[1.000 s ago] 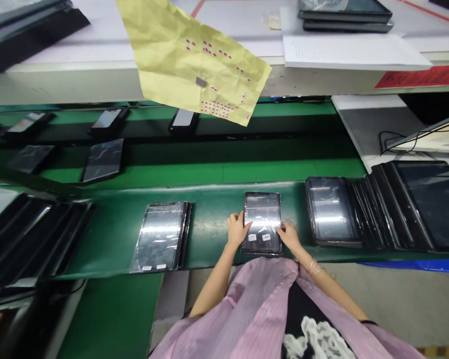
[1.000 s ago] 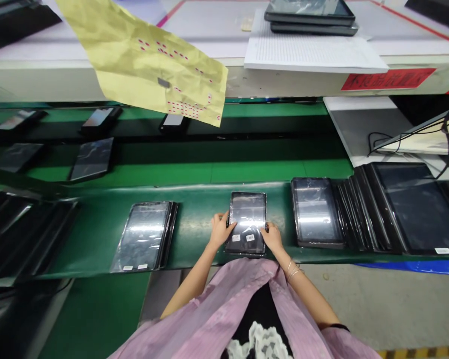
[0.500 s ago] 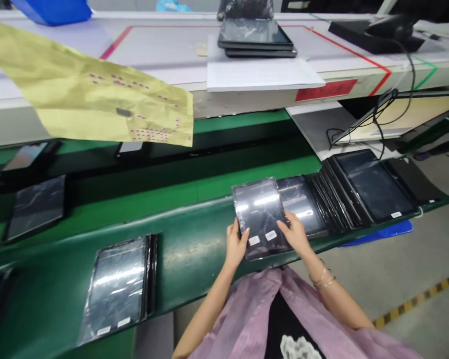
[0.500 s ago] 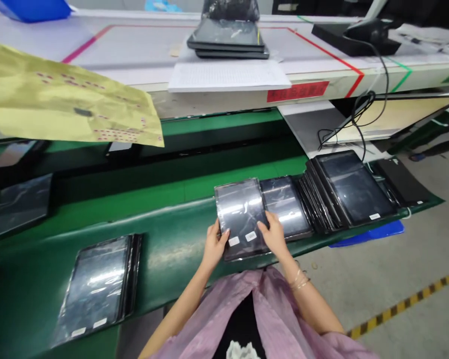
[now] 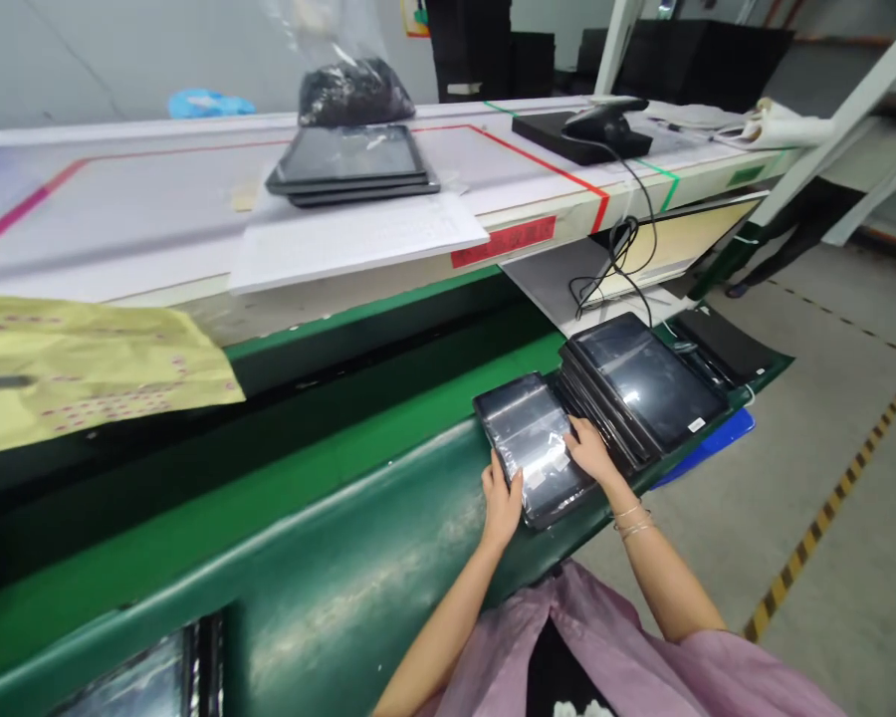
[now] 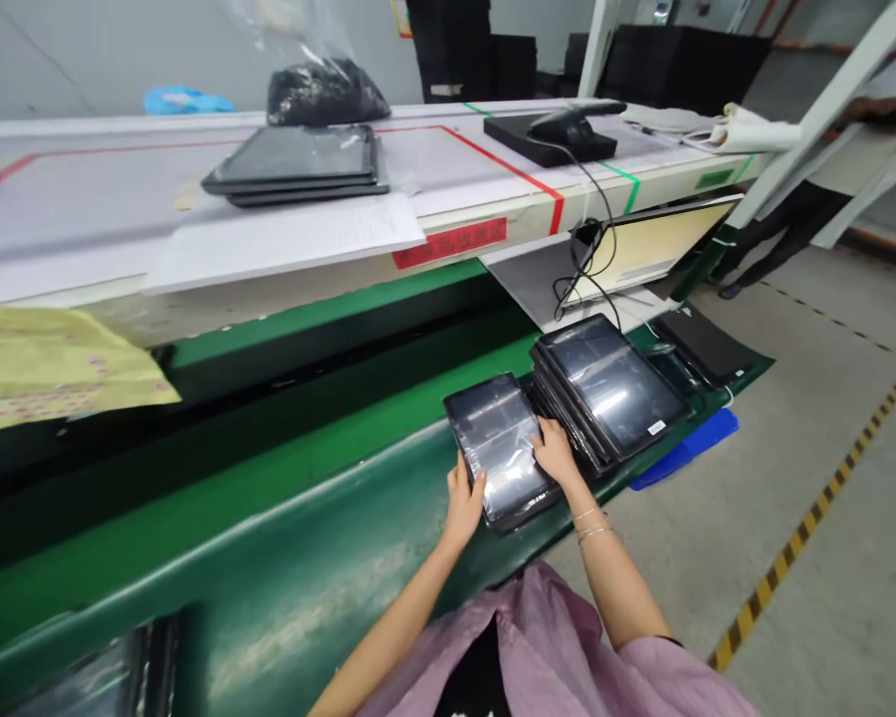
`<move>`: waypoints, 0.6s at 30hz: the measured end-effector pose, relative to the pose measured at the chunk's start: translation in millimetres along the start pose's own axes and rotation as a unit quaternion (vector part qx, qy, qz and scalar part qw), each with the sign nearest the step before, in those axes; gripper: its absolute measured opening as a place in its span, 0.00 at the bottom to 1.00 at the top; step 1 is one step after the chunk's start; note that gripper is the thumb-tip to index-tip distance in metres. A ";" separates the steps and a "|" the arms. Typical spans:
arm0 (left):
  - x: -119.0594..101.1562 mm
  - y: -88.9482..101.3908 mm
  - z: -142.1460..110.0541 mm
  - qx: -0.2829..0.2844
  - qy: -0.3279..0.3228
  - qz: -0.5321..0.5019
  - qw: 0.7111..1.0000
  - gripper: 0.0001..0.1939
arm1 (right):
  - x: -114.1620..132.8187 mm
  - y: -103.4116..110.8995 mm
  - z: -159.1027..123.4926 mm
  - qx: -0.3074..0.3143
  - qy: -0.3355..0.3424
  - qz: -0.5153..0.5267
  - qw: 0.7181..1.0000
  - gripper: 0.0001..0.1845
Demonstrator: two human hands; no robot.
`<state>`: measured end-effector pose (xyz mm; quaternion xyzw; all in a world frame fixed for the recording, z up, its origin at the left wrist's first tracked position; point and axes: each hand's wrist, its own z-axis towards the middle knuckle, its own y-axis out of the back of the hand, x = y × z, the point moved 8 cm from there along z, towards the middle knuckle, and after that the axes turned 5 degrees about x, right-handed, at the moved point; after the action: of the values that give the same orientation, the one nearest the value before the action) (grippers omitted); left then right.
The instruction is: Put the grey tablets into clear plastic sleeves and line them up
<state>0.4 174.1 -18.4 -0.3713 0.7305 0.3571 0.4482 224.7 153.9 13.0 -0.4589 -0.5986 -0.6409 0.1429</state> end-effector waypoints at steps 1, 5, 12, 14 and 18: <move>3.7 -2.1 0.9 0.005 0.009 -0.008 1.000 0.37 | -0.9 -0.1 0.2 0.004 -0.004 0.003 1.000 0.19; 8.3 -18.4 4.6 0.044 0.031 -0.049 0.997 0.38 | -0.8 6.5 2.8 0.034 -0.016 0.032 0.999 0.20; 6.7 -30.4 4.5 0.028 0.060 -0.052 0.996 0.52 | -4.1 14.8 4.9 0.042 -0.034 0.032 0.998 0.20; -0.9 -27.7 1.9 0.016 0.057 -0.053 0.997 0.53 | -8.1 13.1 -0.2 0.035 -0.040 0.013 0.999 0.20; -45.6 11.4 -14.2 -0.064 0.022 -0.059 0.996 0.37 | -12.1 8.7 -10.0 0.027 -0.036 -0.055 0.997 0.22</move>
<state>-0.3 177.5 30.6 -0.4493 0.6926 0.3682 0.4275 233.4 138.4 10.7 -0.4438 -0.6448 -0.6146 0.0977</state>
